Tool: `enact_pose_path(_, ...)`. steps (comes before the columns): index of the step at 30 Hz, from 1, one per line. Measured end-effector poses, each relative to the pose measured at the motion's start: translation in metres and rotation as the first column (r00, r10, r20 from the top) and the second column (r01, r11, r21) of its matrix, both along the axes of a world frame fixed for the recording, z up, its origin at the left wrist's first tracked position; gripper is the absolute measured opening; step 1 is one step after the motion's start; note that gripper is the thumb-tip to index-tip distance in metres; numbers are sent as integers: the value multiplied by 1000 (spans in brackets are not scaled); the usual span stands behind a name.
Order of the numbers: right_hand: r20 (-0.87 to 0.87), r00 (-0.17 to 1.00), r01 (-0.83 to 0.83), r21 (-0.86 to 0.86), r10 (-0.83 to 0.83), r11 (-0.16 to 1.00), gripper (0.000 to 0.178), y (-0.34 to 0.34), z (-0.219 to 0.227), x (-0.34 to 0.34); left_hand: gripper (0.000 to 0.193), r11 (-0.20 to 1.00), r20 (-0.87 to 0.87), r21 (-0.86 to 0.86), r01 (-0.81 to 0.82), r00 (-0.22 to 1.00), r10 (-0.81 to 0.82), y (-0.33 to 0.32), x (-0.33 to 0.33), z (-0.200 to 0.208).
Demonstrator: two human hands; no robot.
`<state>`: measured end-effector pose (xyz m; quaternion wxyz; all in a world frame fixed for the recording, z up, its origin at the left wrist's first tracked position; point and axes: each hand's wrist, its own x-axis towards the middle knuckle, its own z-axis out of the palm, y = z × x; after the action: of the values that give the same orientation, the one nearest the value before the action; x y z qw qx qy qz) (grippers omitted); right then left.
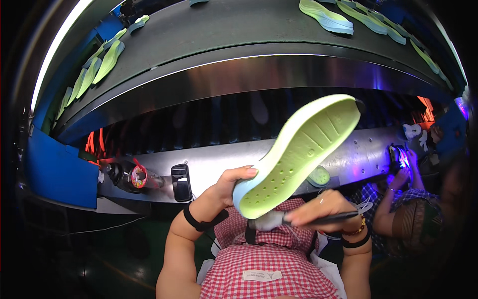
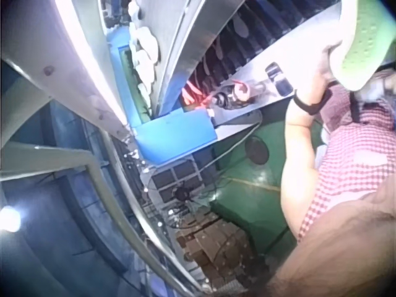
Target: Apply adhesive or primer to the edges and bottom surface of shoe soles using a brush.
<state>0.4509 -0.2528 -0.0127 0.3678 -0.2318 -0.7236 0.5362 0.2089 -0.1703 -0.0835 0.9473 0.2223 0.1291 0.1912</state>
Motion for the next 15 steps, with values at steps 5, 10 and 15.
enact_pose_path(5, 103, 988, -114, -4, 113, 994, 19, 12, 1, 14, 55, 995, -245, 97, 17, 970, 7, -4, 12, 28)
enact_pose_path(10, -15, 998, -61, -36, 60, 997, 24, 11, 3, 22, 58, 998, -379, 58, 32, 925, -8, -7, 4, 35)
enact_pose_path(15, 277, 959, -78, 69, 56, 995, 22, 8, 2, 31, 62, 988, -381, 143, 57, 924, 2, -12, -2, 32)
